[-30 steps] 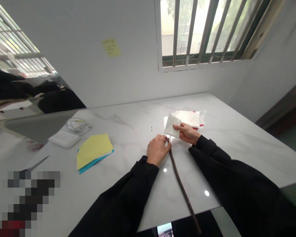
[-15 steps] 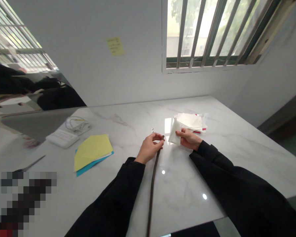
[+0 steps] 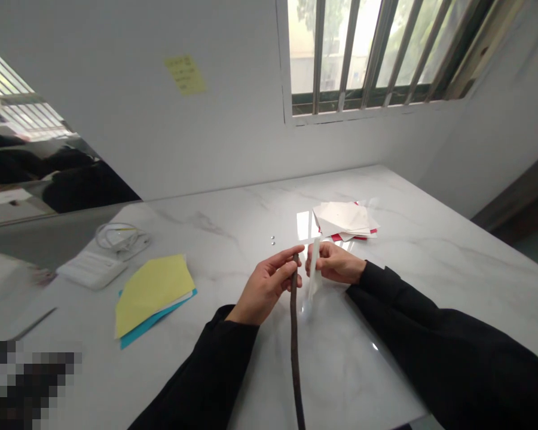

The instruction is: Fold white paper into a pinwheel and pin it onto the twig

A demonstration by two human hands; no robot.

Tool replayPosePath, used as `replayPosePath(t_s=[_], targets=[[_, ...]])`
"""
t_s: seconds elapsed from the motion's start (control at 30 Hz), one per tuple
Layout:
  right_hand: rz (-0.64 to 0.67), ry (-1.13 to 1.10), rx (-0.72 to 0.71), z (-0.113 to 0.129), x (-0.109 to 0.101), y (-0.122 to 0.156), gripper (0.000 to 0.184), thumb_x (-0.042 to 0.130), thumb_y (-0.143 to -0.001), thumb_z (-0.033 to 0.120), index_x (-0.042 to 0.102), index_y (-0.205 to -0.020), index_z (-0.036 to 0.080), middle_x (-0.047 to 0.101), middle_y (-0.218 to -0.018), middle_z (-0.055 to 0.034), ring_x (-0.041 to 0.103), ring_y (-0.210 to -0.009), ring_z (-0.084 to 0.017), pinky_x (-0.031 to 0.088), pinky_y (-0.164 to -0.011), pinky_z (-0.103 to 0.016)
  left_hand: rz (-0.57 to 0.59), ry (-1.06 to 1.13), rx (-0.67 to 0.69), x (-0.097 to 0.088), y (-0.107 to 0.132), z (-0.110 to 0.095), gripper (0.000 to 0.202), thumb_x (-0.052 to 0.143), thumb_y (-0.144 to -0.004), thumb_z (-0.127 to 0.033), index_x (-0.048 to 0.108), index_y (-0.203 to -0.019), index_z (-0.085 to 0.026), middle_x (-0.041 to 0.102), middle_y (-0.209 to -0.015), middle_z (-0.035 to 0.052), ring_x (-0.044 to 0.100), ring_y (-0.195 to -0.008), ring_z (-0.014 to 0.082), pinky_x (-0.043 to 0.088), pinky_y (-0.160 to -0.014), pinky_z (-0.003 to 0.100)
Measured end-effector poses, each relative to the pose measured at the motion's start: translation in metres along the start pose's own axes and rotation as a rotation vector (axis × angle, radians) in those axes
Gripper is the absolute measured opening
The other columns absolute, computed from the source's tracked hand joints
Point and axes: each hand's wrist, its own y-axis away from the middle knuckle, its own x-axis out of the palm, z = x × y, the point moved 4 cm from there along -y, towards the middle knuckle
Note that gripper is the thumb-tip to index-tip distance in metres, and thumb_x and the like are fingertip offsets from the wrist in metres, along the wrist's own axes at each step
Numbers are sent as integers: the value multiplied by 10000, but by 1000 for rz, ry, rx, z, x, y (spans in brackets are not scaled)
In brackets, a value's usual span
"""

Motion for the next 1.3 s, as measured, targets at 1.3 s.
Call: replayPosePath(t_s=[1.3], targets=[[-49, 154, -89, 10, 13, 0, 234, 924, -701, 252, 715, -775, 178, 731, -769, -13, 697, -702, -149, 555, -686, -272, 32, -63, -20, 2, 5, 0, 307, 866, -763, -382, 801, -1033, -251, 727, -903, 43, 606, -726, 128, 477, -651, 250]])
